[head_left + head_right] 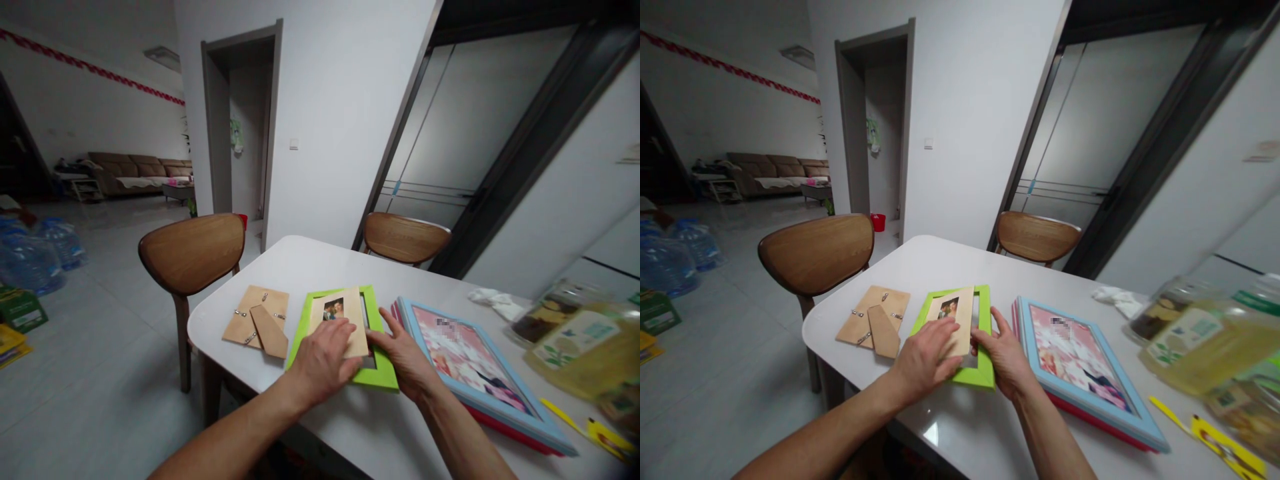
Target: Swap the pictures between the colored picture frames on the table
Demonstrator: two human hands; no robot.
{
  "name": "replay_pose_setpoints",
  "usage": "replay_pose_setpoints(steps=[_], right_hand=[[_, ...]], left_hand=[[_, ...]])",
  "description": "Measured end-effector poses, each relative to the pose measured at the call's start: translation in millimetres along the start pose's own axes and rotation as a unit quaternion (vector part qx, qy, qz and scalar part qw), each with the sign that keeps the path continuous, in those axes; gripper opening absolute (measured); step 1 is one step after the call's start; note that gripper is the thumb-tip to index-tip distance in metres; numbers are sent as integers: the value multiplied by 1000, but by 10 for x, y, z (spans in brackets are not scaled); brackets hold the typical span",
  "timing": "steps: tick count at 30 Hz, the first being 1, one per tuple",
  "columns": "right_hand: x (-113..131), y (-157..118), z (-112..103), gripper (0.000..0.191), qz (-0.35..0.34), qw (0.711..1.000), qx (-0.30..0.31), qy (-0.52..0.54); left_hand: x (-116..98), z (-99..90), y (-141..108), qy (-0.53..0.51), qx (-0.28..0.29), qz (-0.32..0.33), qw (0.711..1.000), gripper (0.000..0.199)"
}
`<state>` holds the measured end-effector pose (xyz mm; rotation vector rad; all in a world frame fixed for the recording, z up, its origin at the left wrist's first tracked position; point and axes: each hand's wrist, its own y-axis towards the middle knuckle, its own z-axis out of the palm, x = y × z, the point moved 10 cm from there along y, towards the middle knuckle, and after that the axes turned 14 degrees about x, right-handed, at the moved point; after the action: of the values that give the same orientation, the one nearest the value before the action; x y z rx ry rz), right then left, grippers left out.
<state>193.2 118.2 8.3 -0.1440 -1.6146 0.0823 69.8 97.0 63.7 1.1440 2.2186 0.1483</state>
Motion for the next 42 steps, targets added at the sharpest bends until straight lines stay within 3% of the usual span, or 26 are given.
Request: replay_pose_setpoints(steps=[4, 7, 10, 13, 15, 18, 21, 25, 29, 31, 33, 36, 39, 42], right_hand=[[-49, 18, -5, 82, -12, 1000, 4, 6], [-108, 17, -54, 80, 3, 999, -7, -45], [-177, 19, -179, 73, 32, 983, -37, -175], [-227, 41, -287, 65, 51, 935, -70, -345], [-259, 62, -307, 60, 54, 898, -83, -429], [-281, 84, -283, 56, 46, 858, -92, -504], [-265, 89, -239, 51, 33, 827, -92, -553], [-263, 93, -205, 45, 21, 799, -85, -596], [-269, 92, -195, 41, -6, 793, -84, -604], [-203, 68, -160, 39, -42, 791, -100, -602], [-100, 31, -91, 39, -89, 799, -120, -582], [-37, 59, 66, 41, -124, 856, -101, -491], [-148, 227, 256, 45, -96, 928, -48, -357], [-315, 421, 443, 53, -58, 980, -5, -192]], left_hand=[[-83, -47, -48, 34, -6, 39, 999, 36], [54, -260, -168, 28, -77, 13, 997, 36], [367, -561, -362, -5, -169, -71, 983, 38], [764, -756, -614, -58, -235, -173, 955, 41], [1019, -758, -756, -106, -245, -218, 939, 41], [1323, -634, -884, -130, -209, -265, 932, 39], [1484, -516, -955, -111, -168, -291, 935, 37], [1482, -458, -970, -71, -123, -308, 941, 35], [1384, -436, -937, 45, -44, -331, 942, 34], [1337, -442, -924, 84, -30, -327, 941, 34], [1281, -438, -895, 113, -25, -310, 944, 35], [1143, -381, -795, 136, -20, -247, 959, 36], [980, -245, -672, 141, 5, -173, 975, 41], [879, -84, -579, 144, 46, -131, 980, 47]])
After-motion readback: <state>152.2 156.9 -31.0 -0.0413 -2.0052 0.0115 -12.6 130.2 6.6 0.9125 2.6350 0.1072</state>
